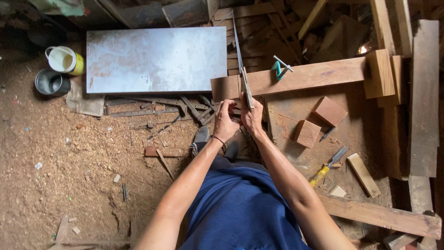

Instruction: The person uses a chisel to carve a small wooden block, then uses a hand saw to cut a larger plank, and finally returns to carving the small block with the chisel. The person handles the wood and tools directly without visible secondary objects.

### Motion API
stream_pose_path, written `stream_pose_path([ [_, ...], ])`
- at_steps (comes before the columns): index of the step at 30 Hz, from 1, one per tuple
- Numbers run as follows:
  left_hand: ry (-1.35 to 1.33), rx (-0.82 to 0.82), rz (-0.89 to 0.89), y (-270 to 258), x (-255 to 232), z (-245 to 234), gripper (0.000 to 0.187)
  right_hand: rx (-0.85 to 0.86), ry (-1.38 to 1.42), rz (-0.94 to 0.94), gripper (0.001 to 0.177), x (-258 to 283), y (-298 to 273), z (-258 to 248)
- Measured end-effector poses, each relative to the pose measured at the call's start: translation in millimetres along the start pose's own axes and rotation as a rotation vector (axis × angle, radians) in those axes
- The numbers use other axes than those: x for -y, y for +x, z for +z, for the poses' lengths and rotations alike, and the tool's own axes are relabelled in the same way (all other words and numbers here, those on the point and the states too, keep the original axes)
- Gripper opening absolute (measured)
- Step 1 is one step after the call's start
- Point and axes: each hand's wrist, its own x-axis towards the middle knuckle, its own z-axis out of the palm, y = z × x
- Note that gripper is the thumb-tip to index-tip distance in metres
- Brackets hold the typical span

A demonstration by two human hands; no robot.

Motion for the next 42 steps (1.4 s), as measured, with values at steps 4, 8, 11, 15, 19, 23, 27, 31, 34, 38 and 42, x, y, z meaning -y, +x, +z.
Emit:
stream_pose_path([
  [4, 0.0, 0.077, 0.151, -2, 28, 3, 0.062, 0.005, 0.134, 0.046, 0.049, -19, -3, 14],
  [8, 0.027, 0.145, 0.13, 1, 44, 4, 0.067, -0.025, 0.046, 0.06, 0.051, -32, -6, 19],
  [11, -0.08, 0.311, 0.028, 8, 50, -2, 0.066, -0.019, 0.069, 0.008, 0.051, -38, -8, 14],
  [15, -0.012, 0.354, 0.102, 15, 54, -8, 0.069, -0.005, 0.09, 0.004, 0.049, -38, -11, 9],
  [19, 0.024, 0.402, 0.001, 26, 62, -2, 0.05, -0.038, 0.076, 0.062, 0.048, -37, -9, 10],
  [23, 0.08, 0.363, -0.148, 49, 77, -9, 0.035, -0.067, -0.002, 0.042, 0.044, -40, -11, 19],
  [27, 0.369, 0.317, -0.085, 77, 90, -23, 0.044, -0.113, -0.084, -0.048, 0.031, -43, -12, 21],
  [31, 0.448, 0.38, -0.002, 104, 107, -25, 0.077, -0.116, -0.138, -0.04, 0.031, -39, -9, 34],
  [34, 0.508, 0.381, 0.159, 115, 124, -20, 0.088, -0.143, -0.076, 0.036, 0.026, -40, -12, 45],
  [38, 0.547, 0.47, 0.162, 123, 133, -17, 0.079, -0.177, -0.23, -0.041, 0.028, -47, -1, 49],
  [42, 0.546, 0.502, 0.145, 122, 131, -31, 0.078, -0.131, -0.299, 0.043, 0.044, -46, 6, 54],
])
